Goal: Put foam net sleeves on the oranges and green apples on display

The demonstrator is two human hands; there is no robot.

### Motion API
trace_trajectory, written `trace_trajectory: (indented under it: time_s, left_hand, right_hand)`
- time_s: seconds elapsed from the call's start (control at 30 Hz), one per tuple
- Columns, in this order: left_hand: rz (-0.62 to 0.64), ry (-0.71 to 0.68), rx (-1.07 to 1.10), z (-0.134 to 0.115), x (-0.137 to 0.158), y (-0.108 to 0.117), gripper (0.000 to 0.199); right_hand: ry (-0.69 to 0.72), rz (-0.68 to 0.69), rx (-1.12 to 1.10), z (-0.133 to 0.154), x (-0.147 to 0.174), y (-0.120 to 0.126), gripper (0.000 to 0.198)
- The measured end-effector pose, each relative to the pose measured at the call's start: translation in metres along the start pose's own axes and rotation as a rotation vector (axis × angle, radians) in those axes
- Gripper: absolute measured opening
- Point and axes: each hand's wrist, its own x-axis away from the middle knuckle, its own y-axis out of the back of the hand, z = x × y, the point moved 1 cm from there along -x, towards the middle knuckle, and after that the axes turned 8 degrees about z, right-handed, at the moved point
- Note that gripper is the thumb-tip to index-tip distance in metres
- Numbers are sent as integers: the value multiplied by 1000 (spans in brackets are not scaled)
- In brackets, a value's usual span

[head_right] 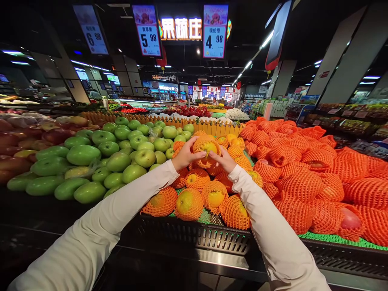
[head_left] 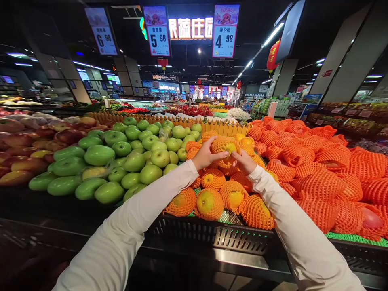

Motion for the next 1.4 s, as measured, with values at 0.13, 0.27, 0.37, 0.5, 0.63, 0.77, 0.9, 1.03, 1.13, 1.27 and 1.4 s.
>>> trace_trajectory:
  time_s: [0.13, 0.27, 0.37, 0.5, 0.63, 0.77, 0.9, 1.03, 1.13, 1.27, 1.4]
  left_hand:
    - [83, 38, 23, 1, 0, -2, 74]
    - [59, -34, -89, 1, 0, 1, 75]
    - [-43, -149, -177, -1, -1, 5, 53]
    - [-123, -204, -90, 0, -6, 8, 28]
    - [-298, -186, -1, 5, -10, 12, 31]
    - [-271, -114, 134, 7, -10, 11, 36]
    - [-227, -105, 223, 4, -7, 9, 48]
    - [-192, -57, 110, 5, -8, 8, 37]
    - [-124, -6, -47, 9, -10, 7, 22]
    - [-52, -14, -248, 10, -7, 7, 21]
    - [-46, -162, -433, 2, 1, 8, 58]
  right_hand:
    - [-70, -19, -102, -7, -3, 4, 73]
    - [-40, -85, -86, -4, -4, 7, 68]
    - [24, -125, -23, 2, -4, 8, 70]
    - [32, -83, 52, 8, -2, 4, 72]
    - [31, -39, 82, 9, 0, 0, 72]
    - [45, -102, 73, 9, 0, 2, 65]
    - [60, -153, 20, 8, -2, 4, 62]
    - [105, -233, -4, 4, -4, 7, 61]
    - [129, -296, -4, -2, -5, 11, 56]
    - [64, -319, -155, -10, -6, 17, 53]
    - [-51, -308, -205, -9, -4, 15, 56]
